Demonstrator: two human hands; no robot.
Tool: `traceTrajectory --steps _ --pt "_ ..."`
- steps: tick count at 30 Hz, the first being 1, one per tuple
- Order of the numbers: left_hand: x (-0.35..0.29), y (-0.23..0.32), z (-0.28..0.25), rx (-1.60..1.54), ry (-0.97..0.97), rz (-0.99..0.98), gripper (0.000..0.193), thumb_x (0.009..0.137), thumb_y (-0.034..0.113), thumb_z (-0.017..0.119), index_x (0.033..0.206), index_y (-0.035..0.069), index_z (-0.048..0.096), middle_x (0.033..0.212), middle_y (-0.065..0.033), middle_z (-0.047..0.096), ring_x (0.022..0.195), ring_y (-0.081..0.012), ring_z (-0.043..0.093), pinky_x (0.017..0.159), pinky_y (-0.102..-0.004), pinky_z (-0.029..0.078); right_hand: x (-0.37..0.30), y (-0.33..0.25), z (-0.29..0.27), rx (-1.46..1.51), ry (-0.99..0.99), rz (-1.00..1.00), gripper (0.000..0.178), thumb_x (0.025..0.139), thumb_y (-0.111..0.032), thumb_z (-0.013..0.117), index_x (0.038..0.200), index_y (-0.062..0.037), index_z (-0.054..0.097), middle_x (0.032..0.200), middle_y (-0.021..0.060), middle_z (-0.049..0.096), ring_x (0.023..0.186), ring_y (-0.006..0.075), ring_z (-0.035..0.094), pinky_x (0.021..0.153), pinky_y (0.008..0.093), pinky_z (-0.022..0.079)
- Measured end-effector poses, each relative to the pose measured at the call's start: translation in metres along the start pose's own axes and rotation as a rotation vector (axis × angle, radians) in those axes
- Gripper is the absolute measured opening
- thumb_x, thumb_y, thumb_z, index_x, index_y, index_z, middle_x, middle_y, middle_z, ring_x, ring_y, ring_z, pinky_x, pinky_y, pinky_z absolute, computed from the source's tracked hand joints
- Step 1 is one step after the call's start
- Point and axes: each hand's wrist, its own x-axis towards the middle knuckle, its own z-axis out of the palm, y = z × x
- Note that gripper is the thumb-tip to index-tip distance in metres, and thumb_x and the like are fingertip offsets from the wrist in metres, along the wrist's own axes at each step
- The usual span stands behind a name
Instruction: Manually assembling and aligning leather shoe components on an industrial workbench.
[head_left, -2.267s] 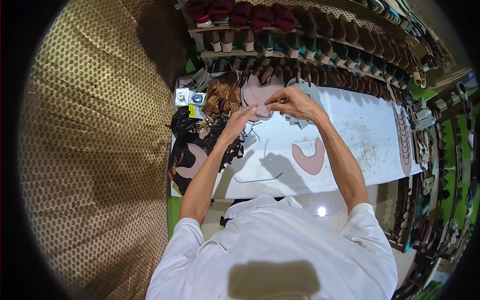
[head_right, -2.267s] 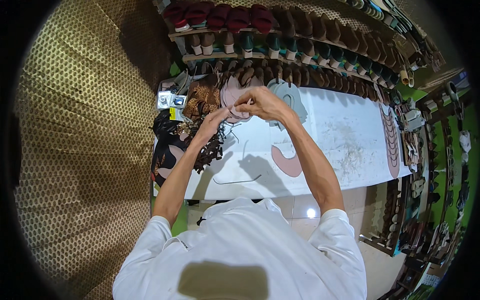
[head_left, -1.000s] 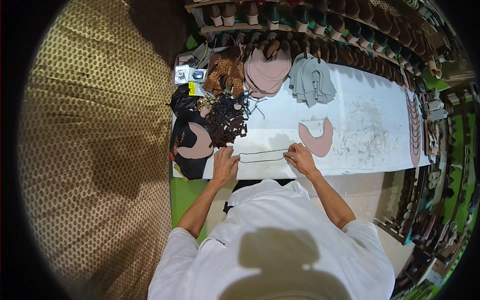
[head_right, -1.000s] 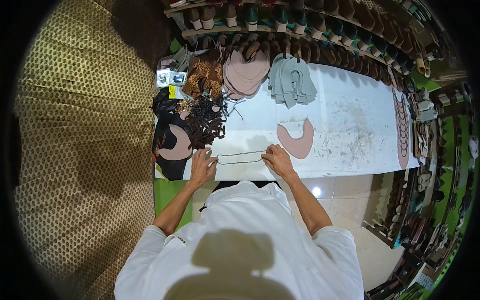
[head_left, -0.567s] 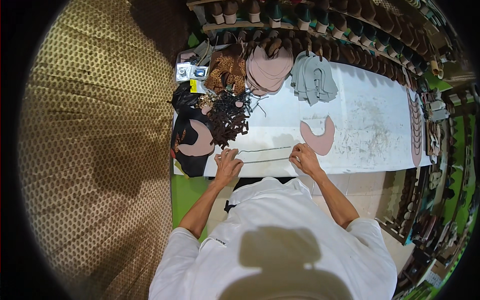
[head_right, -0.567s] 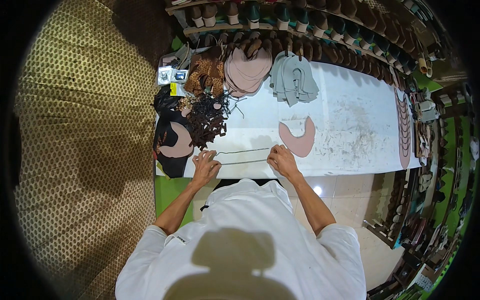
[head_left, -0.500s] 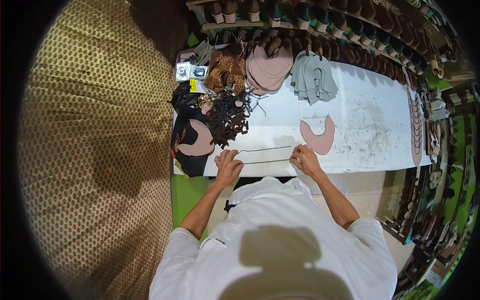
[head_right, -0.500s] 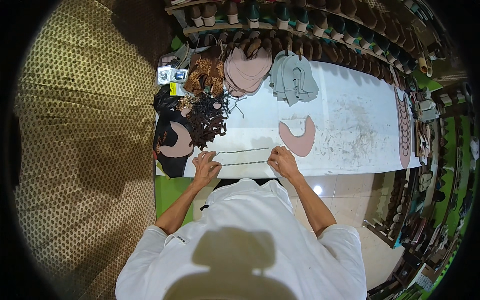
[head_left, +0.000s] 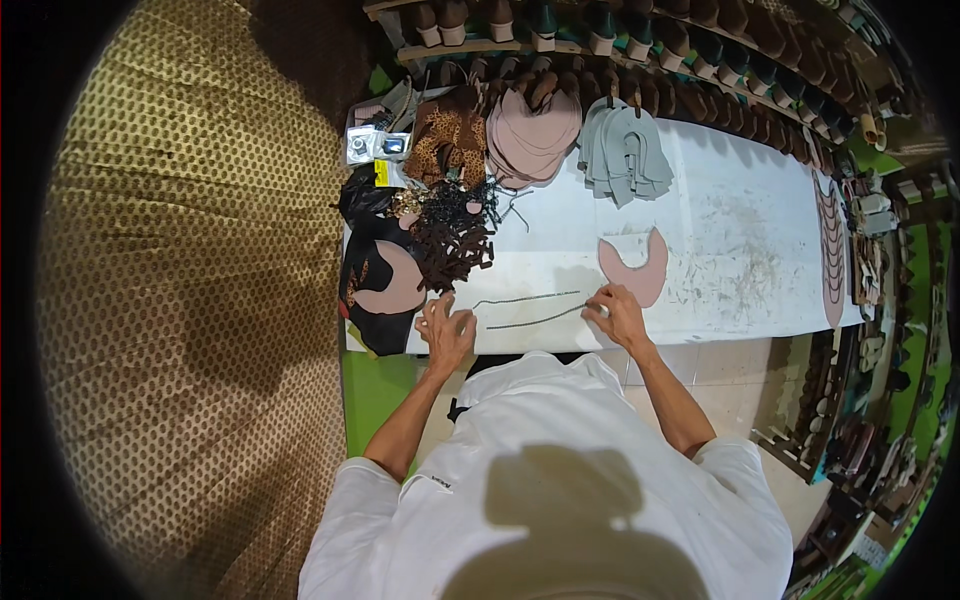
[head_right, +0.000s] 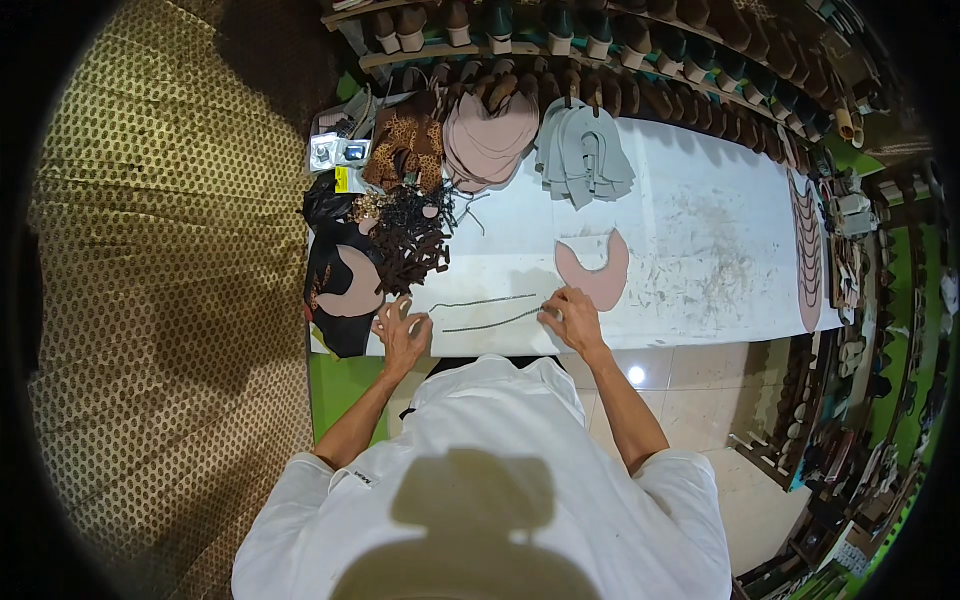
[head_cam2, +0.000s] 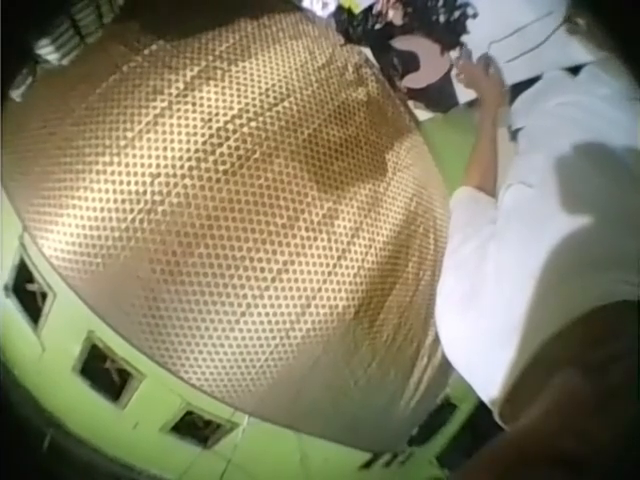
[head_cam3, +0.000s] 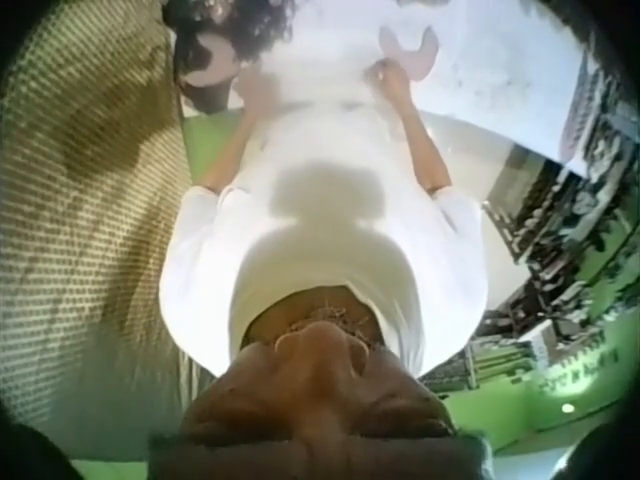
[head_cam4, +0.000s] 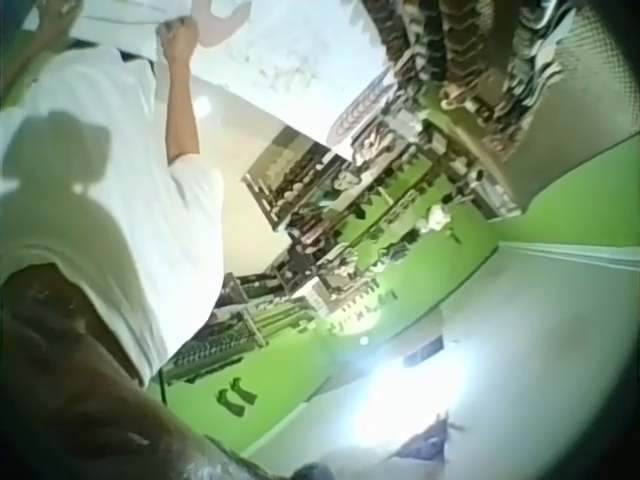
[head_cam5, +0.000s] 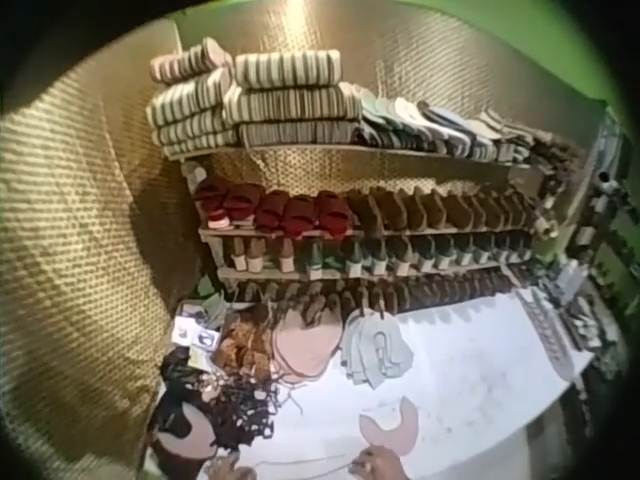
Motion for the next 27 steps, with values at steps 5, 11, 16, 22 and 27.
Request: traceTrajectory --steps 5,11,16,22,27 --pt "0.016 0.003 0.005 0.046 0.017 -0.022 0.018 0.083 0.028 0.082 0.099 0.019 0.083 0.147 -0.0099 0.053 0.138 -0.0353 0.039 0.107 -0.0585 0.022 0.017 0.012 0.011 -0.117 0.055 0.073 0.025 0.078 -0.032 0.085 0.080 -0.0080 0.076 0.098 0.0068 0.067 0.097 0.0283 0.061 0.087 0.0446 0.046" --pt "0.008 0.006 0.002 0.031 -0.007 0.090 0.018 0.082 0.029 0.081 0.097 0.019 0.081 0.149 -0.0105 0.053 0.140 -0.0369 0.036 0.108 -0.0583 0.020 0.013 0.000 0.001 -0.087 -0.018 0.106 0.023 0.076 -0.031 0.085 0.084 -0.0115 0.076 0.100 0.0052 0.065 0.099 0.0281 0.061 0.088 0.0432 0.044" --pt "-0.004 0.012 0.000 -0.030 -0.117 0.149 0.022 0.078 0.026 0.081 0.097 0.016 0.081 0.149 -0.0124 0.053 0.141 -0.0366 0.037 0.107 -0.0597 0.021 0.004 0.017 0.005 -0.072 0.084 0.024 0.019 0.078 -0.026 0.081 0.091 -0.0118 0.077 0.099 0.0046 0.065 0.099 0.0272 0.061 0.087 0.0428 0.043" --pt "-0.013 0.006 0.001 -0.015 -0.145 0.120 0.017 0.086 0.026 0.081 0.101 0.018 0.082 0.151 -0.0112 0.054 0.140 -0.0357 0.036 0.107 -0.0572 0.020 -0.001 0.022 0.000 -0.123 0.067 -0.067 0.011 0.084 -0.018 0.076 0.093 -0.0110 0.075 0.104 0.0060 0.063 0.100 0.0274 0.059 0.087 0.0433 0.043" --pt "-0.009 0.002 0.003 0.057 -0.132 0.279 0.020 0.086 0.025 0.080 0.105 0.017 0.080 0.154 -0.0099 0.051 0.139 -0.0337 0.039 0.106 -0.0573 0.020 -0.004 0.019 -0.002 -0.127 0.046 -0.103 0.010 0.085 -0.017 0.075 0.092 -0.0099 0.073 0.108 0.0063 0.062 0.102 0.0275 0.059 0.087 0.0436 0.043"
